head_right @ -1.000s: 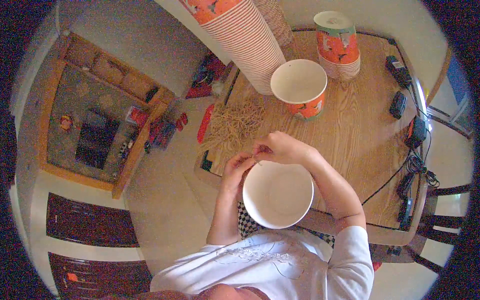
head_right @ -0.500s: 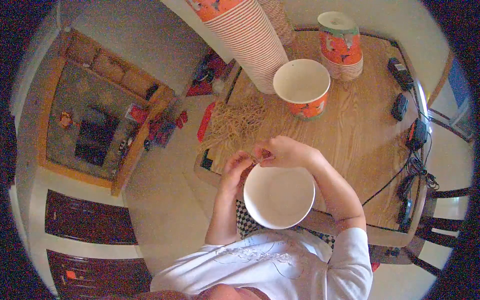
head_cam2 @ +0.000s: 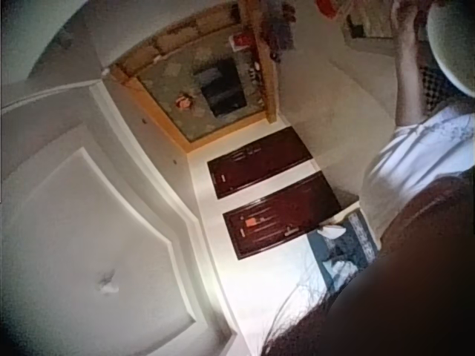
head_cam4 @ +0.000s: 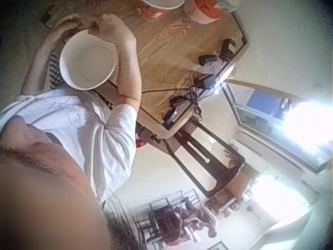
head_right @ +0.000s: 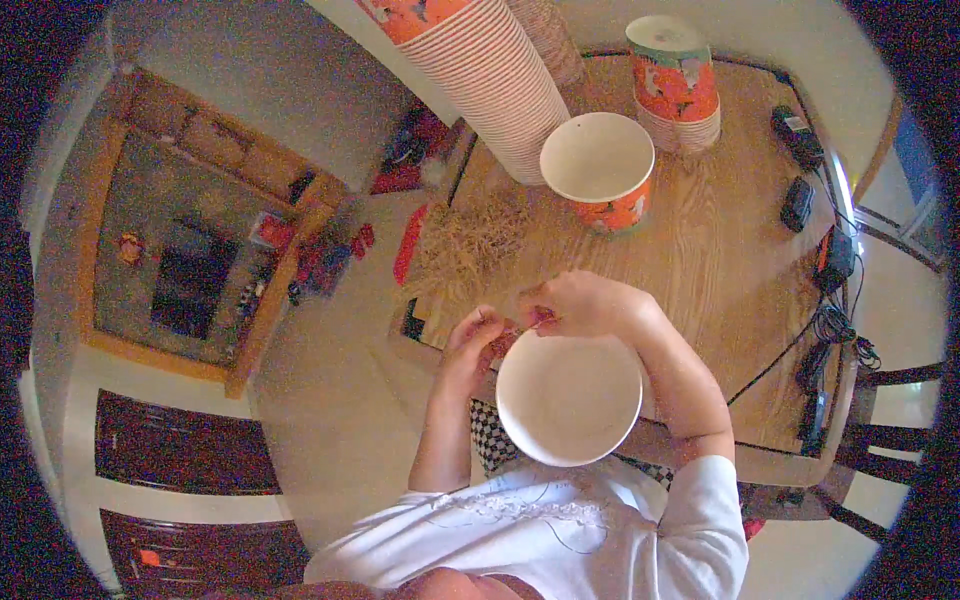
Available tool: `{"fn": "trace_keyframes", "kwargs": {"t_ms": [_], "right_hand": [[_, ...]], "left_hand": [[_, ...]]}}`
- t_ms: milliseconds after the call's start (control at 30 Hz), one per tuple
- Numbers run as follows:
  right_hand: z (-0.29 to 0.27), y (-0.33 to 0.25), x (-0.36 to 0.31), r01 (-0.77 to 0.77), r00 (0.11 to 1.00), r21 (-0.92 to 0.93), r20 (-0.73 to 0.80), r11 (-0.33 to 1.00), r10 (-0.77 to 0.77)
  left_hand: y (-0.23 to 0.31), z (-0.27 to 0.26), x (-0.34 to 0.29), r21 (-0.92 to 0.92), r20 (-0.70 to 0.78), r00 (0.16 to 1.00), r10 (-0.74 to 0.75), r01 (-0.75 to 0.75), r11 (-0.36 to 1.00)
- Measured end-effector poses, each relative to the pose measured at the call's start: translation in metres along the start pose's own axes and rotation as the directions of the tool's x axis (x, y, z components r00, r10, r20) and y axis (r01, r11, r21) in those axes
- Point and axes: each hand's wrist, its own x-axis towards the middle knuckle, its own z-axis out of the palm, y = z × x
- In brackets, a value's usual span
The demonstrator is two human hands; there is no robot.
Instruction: Attaching thin white strings to the pre-drilled holes in the rims of paper bowls.
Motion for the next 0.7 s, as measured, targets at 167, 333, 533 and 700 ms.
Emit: {"fn": "trace_keyframes", "kwargs": {"t_ms": [167, 333, 533, 700], "right_hand": [[0.003, 0.005, 0.001, 0.040, 0.999, 0.008, 0.003, 0.999, -0.040], [0.004, 0.001, 0.002, 0.051, 0.999, -0.012, 0.020, 0.999, -0.051], [0.003, 0.001, 0.002, 0.009, 1.000, -0.009, 0.030, 1.000, -0.009], [0.001, -0.001, 0.001, 0.014, 1.000, -0.028, 0.027, 1.000, -0.013]], "left_hand": [[0.010, 0.015, -0.005, 0.078, 0.038, 0.999, -0.038, 0.035, 0.996], [0.007, 0.010, -0.001, 0.160, 0.075, 0.987, -0.145, 0.132, 0.978], [0.008, 0.008, -0.002, 0.181, 0.087, 0.987, -0.137, 0.119, 0.976], [0.005, 0.006, -0.001, 0.165, 0.040, 0.992, -0.122, 0.114, 0.980]]}}
